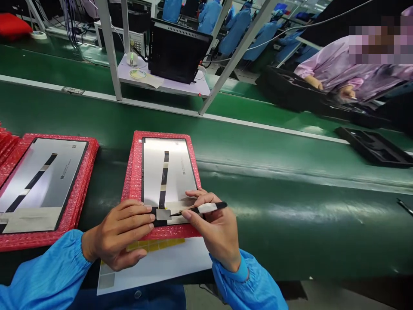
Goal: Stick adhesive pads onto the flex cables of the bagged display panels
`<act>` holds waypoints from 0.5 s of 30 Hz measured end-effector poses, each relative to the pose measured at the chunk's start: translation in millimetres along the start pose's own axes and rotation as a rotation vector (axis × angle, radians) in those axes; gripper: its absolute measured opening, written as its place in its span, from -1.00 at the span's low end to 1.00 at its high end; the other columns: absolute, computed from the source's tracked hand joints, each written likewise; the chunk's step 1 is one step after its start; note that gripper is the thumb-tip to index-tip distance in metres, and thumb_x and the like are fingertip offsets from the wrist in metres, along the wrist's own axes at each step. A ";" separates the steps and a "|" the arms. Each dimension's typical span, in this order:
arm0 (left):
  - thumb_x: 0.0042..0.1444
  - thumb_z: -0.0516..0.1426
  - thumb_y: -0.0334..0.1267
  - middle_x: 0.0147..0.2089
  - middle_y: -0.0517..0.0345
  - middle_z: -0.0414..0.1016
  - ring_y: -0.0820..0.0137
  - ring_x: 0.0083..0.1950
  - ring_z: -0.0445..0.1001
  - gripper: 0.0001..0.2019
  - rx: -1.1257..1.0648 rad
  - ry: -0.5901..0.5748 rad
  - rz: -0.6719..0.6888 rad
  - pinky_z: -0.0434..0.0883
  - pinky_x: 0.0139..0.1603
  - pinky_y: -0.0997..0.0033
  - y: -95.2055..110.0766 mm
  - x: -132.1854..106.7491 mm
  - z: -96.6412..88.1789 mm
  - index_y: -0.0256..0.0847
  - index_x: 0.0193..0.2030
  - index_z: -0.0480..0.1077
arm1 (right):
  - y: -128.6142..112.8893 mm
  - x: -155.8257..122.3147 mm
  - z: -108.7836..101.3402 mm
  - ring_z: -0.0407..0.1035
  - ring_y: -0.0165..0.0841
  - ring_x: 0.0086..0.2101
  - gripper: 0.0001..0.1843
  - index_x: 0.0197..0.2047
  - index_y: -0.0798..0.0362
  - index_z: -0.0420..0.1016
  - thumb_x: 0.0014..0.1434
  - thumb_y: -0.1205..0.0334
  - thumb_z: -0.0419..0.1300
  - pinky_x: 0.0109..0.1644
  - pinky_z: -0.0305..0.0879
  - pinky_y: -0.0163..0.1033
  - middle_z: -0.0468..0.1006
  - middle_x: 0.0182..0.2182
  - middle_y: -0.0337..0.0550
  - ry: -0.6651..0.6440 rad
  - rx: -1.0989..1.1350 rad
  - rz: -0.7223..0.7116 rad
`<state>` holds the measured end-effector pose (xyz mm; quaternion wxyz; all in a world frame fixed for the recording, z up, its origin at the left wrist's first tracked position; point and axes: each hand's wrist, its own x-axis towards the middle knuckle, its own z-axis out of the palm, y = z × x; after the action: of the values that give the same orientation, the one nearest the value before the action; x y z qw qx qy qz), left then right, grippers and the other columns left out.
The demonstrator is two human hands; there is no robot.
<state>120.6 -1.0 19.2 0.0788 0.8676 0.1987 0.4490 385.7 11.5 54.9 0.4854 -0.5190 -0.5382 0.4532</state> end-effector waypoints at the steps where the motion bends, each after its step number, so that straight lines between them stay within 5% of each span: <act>1: 0.27 0.15 -0.23 -0.03 -0.22 0.69 0.06 0.12 0.64 -0.62 0.003 -0.001 0.000 0.61 0.09 0.04 -0.2 0.6 0.1 -0.40 0.14 0.48 | 0.2 0.0 0.5 0.55 -0.04 0.03 -0.73 -0.36 -0.03 0.50 0.04 0.23 0.53 0.05 0.48 -0.03 0.71 -0.15 -0.03 -0.001 -0.010 -0.003; 15: 0.24 0.13 -0.27 -0.05 -0.21 0.70 0.09 0.14 0.63 -0.69 0.036 -0.015 -0.015 0.60 0.11 0.08 0.3 2.7 -0.4 -0.40 0.03 0.52 | 3.9 -1.4 1.1 0.59 -0.08 -0.06 -0.76 -0.35 -0.04 0.49 0.07 0.27 0.50 -0.02 0.49 -0.04 0.71 -0.15 -0.03 0.013 -0.061 -0.006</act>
<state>121.8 -0.2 21.6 0.0678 0.8707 0.2127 0.4382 385.1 10.2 50.9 0.4743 -0.5348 -0.5502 0.4315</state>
